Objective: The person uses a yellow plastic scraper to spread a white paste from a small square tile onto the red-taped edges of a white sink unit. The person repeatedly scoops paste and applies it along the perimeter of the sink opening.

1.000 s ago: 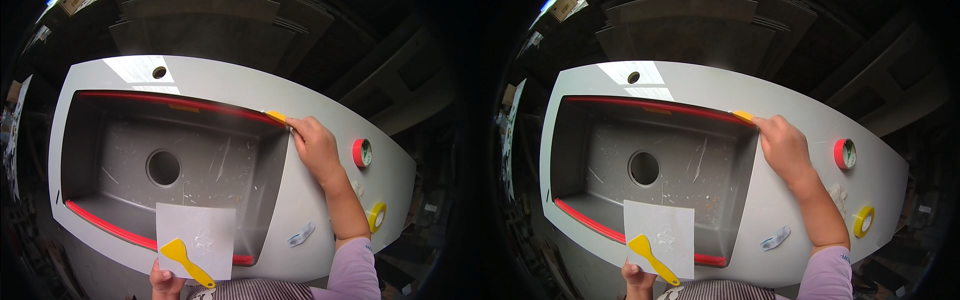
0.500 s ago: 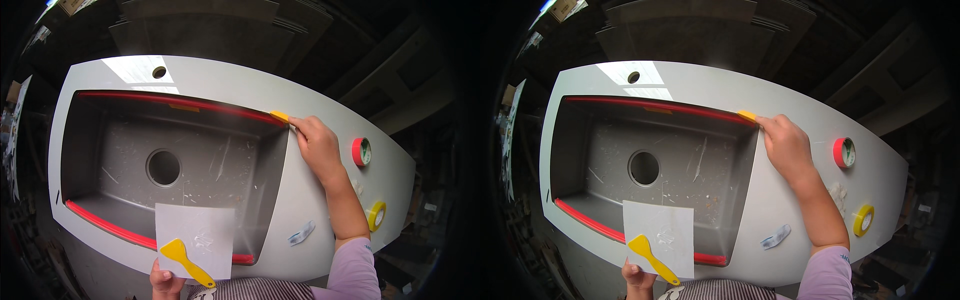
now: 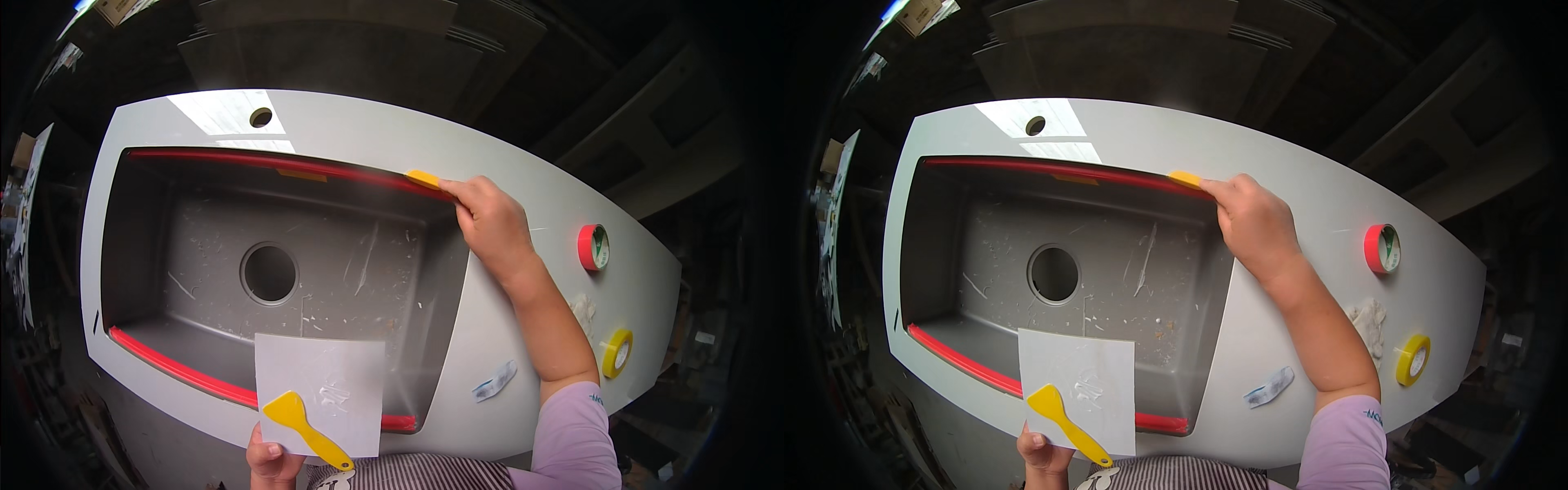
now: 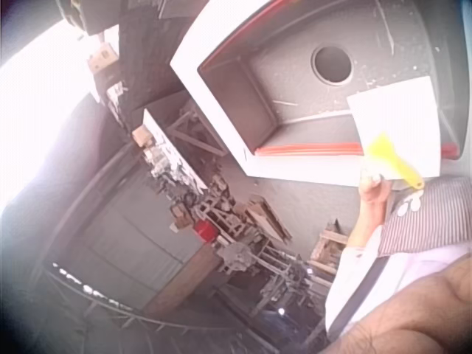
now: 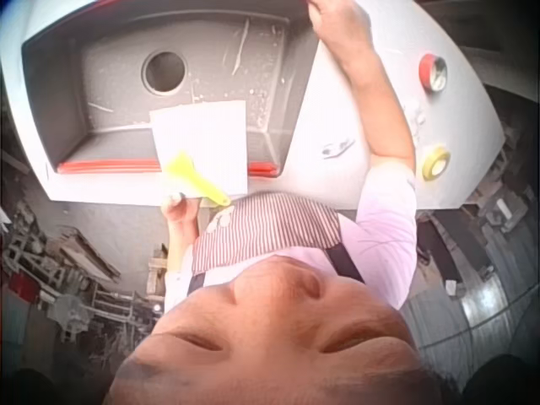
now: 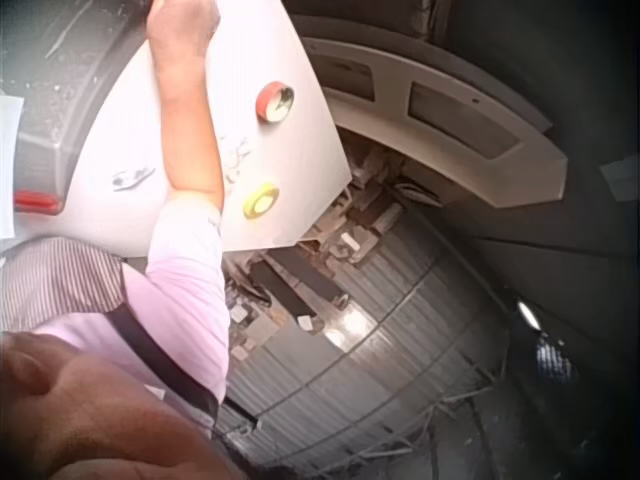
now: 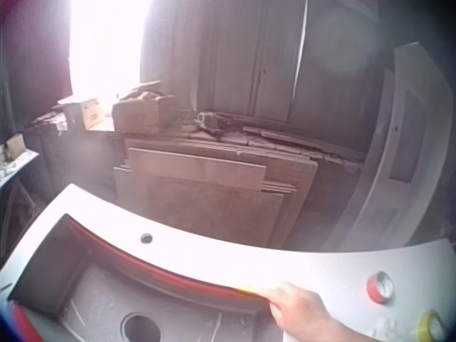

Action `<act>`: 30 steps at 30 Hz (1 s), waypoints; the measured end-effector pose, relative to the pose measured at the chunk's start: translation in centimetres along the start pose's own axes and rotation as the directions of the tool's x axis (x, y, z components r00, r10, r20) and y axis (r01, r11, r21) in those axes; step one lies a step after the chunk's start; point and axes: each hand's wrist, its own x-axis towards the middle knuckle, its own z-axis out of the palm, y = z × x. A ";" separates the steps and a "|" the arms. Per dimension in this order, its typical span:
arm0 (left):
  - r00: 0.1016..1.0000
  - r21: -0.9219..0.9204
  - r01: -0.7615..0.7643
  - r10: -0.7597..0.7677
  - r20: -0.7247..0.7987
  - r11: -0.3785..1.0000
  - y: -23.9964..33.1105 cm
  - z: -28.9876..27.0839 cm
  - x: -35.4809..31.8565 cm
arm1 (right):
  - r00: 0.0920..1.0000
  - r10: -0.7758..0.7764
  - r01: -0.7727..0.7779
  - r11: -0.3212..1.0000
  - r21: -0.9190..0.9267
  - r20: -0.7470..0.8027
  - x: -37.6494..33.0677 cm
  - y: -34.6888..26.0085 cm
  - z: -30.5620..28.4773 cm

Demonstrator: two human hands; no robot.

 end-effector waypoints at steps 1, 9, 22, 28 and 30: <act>1.000 -0.002 0.001 -0.001 0.004 1.000 0.0 0.0 0.0 | 1.000 0.016 -0.016 1.000 -0.001 0.000 -0.2 0.2 -0.2; 1.000 0.002 0.009 -0.009 0.013 1.000 0.1 -0.3 0.0 | 0.997 0.077 -0.077 0.992 -0.095 -0.010 -1.4 0.7 -2.0; 1.000 0.078 0.009 -0.010 0.016 0.997 0.1 -0.9 -0.4 | 0.984 0.158 -0.138 0.966 0.218 -0.081 -2.3 -1.6 -6.4; 0.999 0.027 0.027 -0.028 0.026 0.999 -0.1 0.2 -0.4 | 0.967 0.153 -0.229 0.875 0.426 0.205 -3.5 -4.2 -7.0; 0.999 0.044 0.033 -0.035 0.028 0.998 -0.2 0.1 -0.3 | 0.949 0.112 -0.243 0.858 0.453 0.296 -3.9 -6.1 -7.7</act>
